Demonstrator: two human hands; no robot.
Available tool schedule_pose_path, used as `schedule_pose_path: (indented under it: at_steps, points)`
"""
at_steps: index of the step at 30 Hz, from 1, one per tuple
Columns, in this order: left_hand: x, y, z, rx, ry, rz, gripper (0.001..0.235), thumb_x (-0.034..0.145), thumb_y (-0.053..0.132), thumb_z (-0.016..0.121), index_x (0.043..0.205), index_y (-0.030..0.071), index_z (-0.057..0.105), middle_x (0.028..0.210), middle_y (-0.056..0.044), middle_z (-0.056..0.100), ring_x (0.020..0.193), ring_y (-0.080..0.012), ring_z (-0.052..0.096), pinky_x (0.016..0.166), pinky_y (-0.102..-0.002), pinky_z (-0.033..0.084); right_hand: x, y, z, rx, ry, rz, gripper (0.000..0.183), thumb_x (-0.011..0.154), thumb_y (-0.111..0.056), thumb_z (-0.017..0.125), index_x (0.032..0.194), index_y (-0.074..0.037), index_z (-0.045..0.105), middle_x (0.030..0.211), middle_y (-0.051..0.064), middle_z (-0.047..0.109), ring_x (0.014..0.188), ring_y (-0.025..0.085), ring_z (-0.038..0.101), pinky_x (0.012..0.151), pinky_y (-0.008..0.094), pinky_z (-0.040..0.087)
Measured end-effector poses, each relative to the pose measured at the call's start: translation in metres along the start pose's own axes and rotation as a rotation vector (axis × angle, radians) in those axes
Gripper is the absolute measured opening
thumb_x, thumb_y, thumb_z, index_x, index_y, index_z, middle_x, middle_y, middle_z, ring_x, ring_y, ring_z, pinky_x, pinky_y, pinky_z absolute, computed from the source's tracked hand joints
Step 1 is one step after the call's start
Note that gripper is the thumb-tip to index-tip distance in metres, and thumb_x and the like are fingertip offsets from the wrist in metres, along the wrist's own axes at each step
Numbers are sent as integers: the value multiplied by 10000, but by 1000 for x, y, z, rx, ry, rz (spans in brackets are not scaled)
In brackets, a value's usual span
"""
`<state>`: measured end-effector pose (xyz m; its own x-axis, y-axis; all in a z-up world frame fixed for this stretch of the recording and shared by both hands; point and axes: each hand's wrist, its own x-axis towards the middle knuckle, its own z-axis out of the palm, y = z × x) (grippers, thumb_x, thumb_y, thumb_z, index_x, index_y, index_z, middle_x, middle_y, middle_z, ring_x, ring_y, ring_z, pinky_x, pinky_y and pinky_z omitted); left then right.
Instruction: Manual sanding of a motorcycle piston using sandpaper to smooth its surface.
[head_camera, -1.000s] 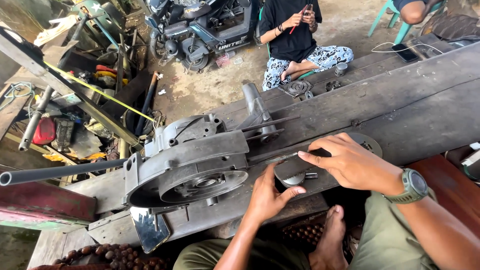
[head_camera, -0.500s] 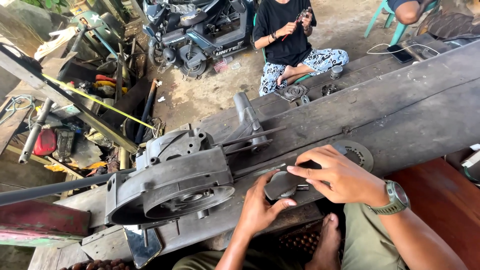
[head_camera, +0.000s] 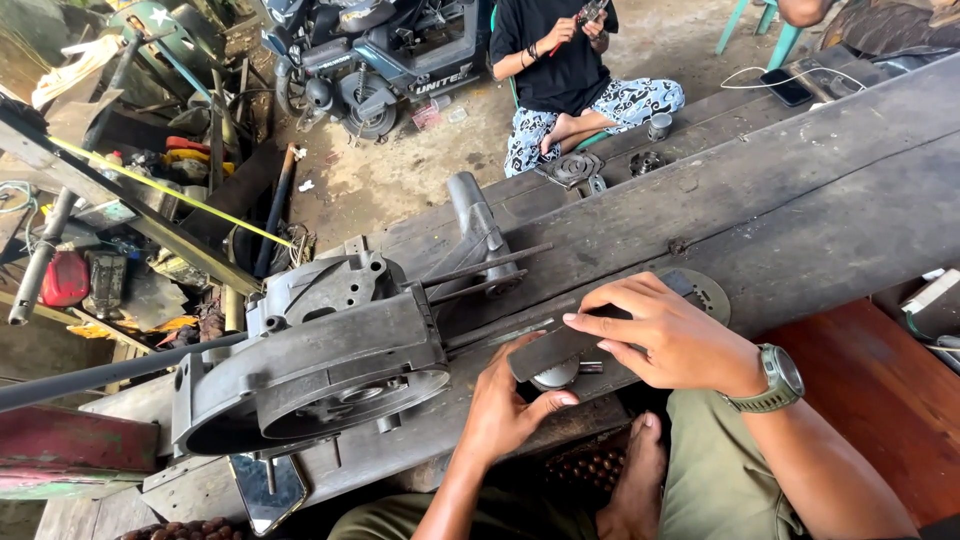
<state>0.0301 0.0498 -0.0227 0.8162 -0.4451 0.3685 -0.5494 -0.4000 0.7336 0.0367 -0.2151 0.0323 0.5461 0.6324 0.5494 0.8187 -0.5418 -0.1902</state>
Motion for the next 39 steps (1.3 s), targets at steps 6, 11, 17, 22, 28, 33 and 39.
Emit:
schedule_pose_path:
  at_steps: [6,11,17,22,28,33,39]
  points:
    - [-1,2,-1,5,-21,-5,797,815,585,715,1401,77,530,1381,-138,637,1277,-335,615,1051,-450,493,0,-3,4,-21,-10,-4,518,932,-98,667,1435,-154,561,1275,102,602,1118,273,586,995,445,431]
    - [0,-3,1,51,-29,6,743,853,608,667,1404,123,550,1408,-131,621,1279,-346,607,1034,-454,488,7,-7,2,-12,18,-1,468,943,-99,650,1400,-125,555,1268,87,614,1084,255,593,986,438,410]
    - [-3,0,1,51,8,13,743,827,600,704,1380,123,569,1343,-117,644,1254,-320,601,1011,-444,498,6,-10,4,25,33,37,338,936,-104,648,1270,-122,597,1262,52,635,1092,233,607,986,415,397]
    - [-1,6,-3,-79,121,121,598,789,338,880,1280,75,663,1224,-241,672,1118,-497,648,919,-607,533,3,-7,10,18,46,99,329,934,-135,631,1255,-208,647,1202,-5,664,1103,211,643,968,395,417]
    - [1,11,-4,-22,79,179,602,849,376,817,1352,119,608,1200,-193,689,1092,-467,657,964,-588,483,4,-9,13,56,55,97,315,949,-95,600,1220,-238,674,1215,17,651,1098,245,637,956,415,418]
    - [0,16,-4,-2,47,137,614,860,357,811,1369,95,590,1170,-220,700,1078,-492,645,951,-613,471,5,-10,12,51,57,92,297,943,-102,606,1193,-240,685,1203,21,639,1095,247,637,971,425,415]
    - [-1,9,-1,-4,29,128,615,869,358,805,1380,109,569,1069,-191,716,1055,-481,646,983,-610,463,2,-6,14,68,73,100,287,924,-100,619,1164,-233,701,1198,24,648,1099,258,637,972,421,404]
